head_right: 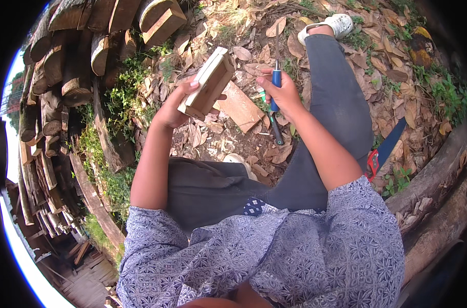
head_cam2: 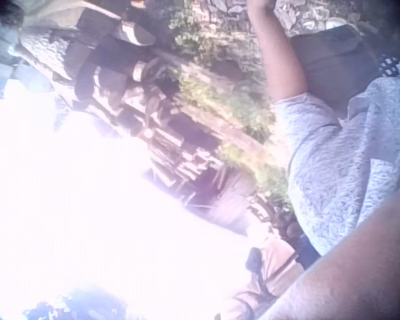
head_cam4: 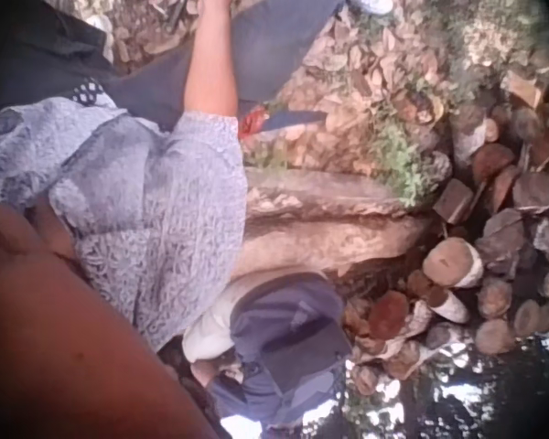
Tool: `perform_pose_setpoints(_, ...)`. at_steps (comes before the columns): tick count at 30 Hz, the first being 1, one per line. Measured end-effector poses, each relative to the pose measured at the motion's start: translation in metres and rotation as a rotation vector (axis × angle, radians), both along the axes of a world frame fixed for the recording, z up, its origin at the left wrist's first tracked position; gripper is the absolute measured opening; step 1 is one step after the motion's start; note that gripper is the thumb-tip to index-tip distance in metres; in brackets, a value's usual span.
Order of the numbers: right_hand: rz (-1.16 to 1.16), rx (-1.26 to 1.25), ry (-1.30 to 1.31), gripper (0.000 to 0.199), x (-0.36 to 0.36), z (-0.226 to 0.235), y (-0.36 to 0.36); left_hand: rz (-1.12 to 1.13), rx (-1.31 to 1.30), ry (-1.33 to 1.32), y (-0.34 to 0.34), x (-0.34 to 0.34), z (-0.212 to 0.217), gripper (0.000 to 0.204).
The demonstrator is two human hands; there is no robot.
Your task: The person sits on the ground and uses a chisel and hammer to carve a small piece of wood. They repeatedly strike the chisel to remove wood shavings and shape the piece.
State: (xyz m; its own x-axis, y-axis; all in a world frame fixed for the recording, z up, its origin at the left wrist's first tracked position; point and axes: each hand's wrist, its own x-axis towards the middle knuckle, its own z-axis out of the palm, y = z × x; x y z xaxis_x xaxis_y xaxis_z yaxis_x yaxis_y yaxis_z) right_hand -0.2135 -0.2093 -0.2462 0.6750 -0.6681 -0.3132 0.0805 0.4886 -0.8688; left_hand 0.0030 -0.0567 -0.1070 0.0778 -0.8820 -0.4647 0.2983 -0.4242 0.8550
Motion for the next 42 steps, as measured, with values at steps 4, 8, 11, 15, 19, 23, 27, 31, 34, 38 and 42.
perform_pose_setpoints(4,0.099,-0.032,-0.195,0.058,0.001,0.039,0.000,-0.189,0.126,0.125,0.003,-0.002,0.003,0.088)
perform_pose_setpoints(8,0.317,0.013,-0.208,0.065,-0.011,0.055,0.000,-0.176,0.199,0.238,0.004,-0.007,-0.004,0.083)
perform_pose_setpoints(11,0.324,0.088,-0.142,0.059,-0.017,0.045,-0.006,-0.057,0.184,0.381,-0.004,-0.004,-0.010,0.090)
perform_pose_setpoints(15,0.094,0.130,-0.091,0.051,-0.018,0.030,-0.006,0.147,0.081,0.062,-0.022,-0.003,-0.008,0.088)
perform_pose_setpoints(19,0.003,0.011,0.019,0.052,-0.015,0.017,-0.006,0.169,0.148,-0.570,-0.023,0.000,-0.031,0.073)
perform_pose_setpoints(23,-0.064,-0.129,0.165,0.050,-0.011,-0.009,0.005,-0.034,0.248,-0.664,-0.032,-0.020,-0.041,0.059)
perform_pose_setpoints(27,-0.096,-0.238,0.285,0.048,0.000,-0.019,0.033,-0.234,0.296,-0.526,-0.034,-0.052,-0.049,0.056)
perform_pose_setpoints(31,-0.151,-0.341,0.297,0.043,0.007,-0.034,0.060,-0.137,0.352,-0.481,-0.032,-0.070,-0.080,0.059)
perform_pose_setpoints(34,-0.100,-0.451,0.228,0.049,0.013,-0.047,0.074,-0.030,0.331,-0.382,-0.019,-0.054,-0.121,0.048)
perform_pose_setpoints(38,-0.019,-0.812,0.093,0.053,0.013,-0.053,0.065,0.102,0.322,-0.284,-0.007,-0.034,-0.133,0.037)
perform_pose_setpoints(42,0.309,-0.115,0.207,0.046,0.007,-0.046,0.057,0.034,0.367,-0.510,0.006,-0.032,-0.140,0.041)
